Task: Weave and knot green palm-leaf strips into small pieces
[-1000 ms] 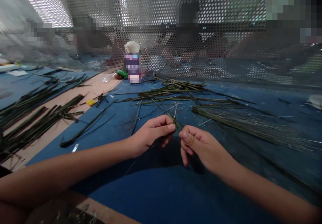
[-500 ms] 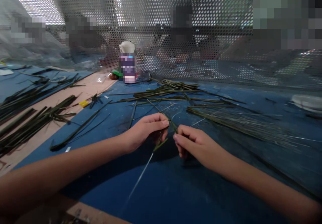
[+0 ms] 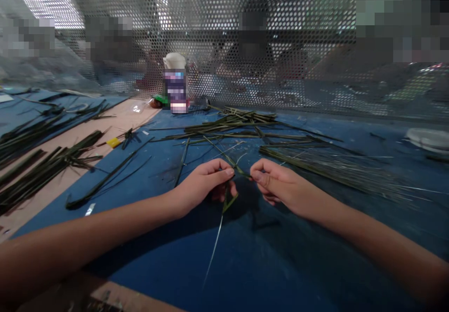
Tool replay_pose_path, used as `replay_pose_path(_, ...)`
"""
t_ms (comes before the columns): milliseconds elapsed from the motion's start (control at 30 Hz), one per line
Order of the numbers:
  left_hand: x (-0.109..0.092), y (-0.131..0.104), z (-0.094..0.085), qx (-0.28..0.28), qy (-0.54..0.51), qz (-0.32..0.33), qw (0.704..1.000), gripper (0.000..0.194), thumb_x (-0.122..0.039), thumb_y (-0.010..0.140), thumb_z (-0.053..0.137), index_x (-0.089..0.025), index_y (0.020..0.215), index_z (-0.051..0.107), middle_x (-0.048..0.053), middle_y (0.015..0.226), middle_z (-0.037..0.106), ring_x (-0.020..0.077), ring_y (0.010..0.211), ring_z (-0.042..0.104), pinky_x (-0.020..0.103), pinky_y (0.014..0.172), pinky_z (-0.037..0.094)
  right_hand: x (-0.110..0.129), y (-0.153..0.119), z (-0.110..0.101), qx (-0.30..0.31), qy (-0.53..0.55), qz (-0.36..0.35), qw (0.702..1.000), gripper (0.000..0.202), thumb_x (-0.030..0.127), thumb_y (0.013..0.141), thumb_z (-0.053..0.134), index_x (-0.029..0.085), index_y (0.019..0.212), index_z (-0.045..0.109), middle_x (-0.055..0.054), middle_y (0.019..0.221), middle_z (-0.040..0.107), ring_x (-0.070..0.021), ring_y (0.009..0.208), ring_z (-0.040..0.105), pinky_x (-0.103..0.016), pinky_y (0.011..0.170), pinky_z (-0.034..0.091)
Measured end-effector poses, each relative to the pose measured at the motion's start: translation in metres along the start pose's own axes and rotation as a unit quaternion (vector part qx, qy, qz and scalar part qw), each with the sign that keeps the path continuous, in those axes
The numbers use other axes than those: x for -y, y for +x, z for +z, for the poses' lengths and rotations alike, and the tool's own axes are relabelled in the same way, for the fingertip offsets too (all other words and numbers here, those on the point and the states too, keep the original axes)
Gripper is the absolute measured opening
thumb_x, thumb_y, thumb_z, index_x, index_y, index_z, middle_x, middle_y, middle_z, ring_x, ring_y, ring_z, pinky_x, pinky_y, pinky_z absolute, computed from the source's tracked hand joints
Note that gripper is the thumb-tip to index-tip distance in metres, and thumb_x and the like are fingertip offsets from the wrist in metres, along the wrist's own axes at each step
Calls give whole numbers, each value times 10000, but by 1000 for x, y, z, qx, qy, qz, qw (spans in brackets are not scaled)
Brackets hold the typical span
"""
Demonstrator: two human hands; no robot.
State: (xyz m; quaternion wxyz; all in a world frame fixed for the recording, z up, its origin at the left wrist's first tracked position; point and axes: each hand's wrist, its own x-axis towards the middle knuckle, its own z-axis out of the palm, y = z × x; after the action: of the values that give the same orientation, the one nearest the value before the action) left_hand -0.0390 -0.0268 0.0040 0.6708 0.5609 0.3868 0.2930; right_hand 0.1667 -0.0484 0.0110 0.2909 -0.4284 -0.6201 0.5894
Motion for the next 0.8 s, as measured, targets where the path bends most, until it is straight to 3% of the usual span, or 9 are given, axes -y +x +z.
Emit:
replay_pose_path(133, 1, -2, 0, 8, -16, 54, 998, 185, -324, 872, 579, -158, 826, 508, 52, 897, 715, 76, 611, 559, 201, 548, 376, -6, 5, -2, 4, -9, 1, 1000, 264, 464, 907, 506, 203, 881, 479, 83, 552, 391, -77, 483, 377, -221, 475, 330)
replay_pose_path(333, 2, -7, 0, 2, -15, 108, 994, 150, -287, 830, 630, -147, 819, 577, 15, 816, 642, 106, 738, 551, 240, 700, 422, -11, 10, 3, -22, 38, 4, 999, 291, 475, 836, 591, 201, 893, 510, 63, 550, 512, -103, 482, 481, -253, 512, 410)
replay_pose_path(500, -1, -10, -1, 48, 155, 160, 974, 155, -306, 879, 566, -158, 832, 558, 60, 1133, 599, 168, 1037, 542, 290, 886, 398, -9, 6, 13, -50, 139, 71, 986, 219, 383, 813, 642, 181, 874, 583, 28, 595, 583, -98, 525, 534, -233, 535, 413)
replay_pose_path(600, -2, -11, -3, 53, 255, 202, 944, 150, -311, 901, 531, -167, 863, 555, 55, 1115, 572, 156, 1027, 536, 283, 915, 387, -5, 1, 17, -48, 193, 116, 973, 178, 339, 819, 653, 174, 814, 586, 29, 592, 571, -62, 481, 466, -197, 482, 347)
replay_pose_path(700, -3, -11, -4, 67, 302, 256, 916, 125, -277, 908, 514, -167, 874, 562, 65, 1085, 550, 156, 1031, 530, 281, 939, 390, -1, -2, 20, -30, 263, 139, 954, 157, 295, 822, 656, 176, 791, 558, 49, 572, 530, -32, 426, 361, -176, 438, 276)
replay_pose_path(800, -4, -11, -3, 82, 331, 272, 900, 126, -259, 906, 510, -165, 873, 588, 81, 1083, 513, 167, 1052, 517, 288, 959, 394, 2, -3, 23, -10, 303, 137, 943, 144, 262, 830, 639, 165, 775, 548, 29, 614, 553, -29, 434, 359, -171, 429, 259)
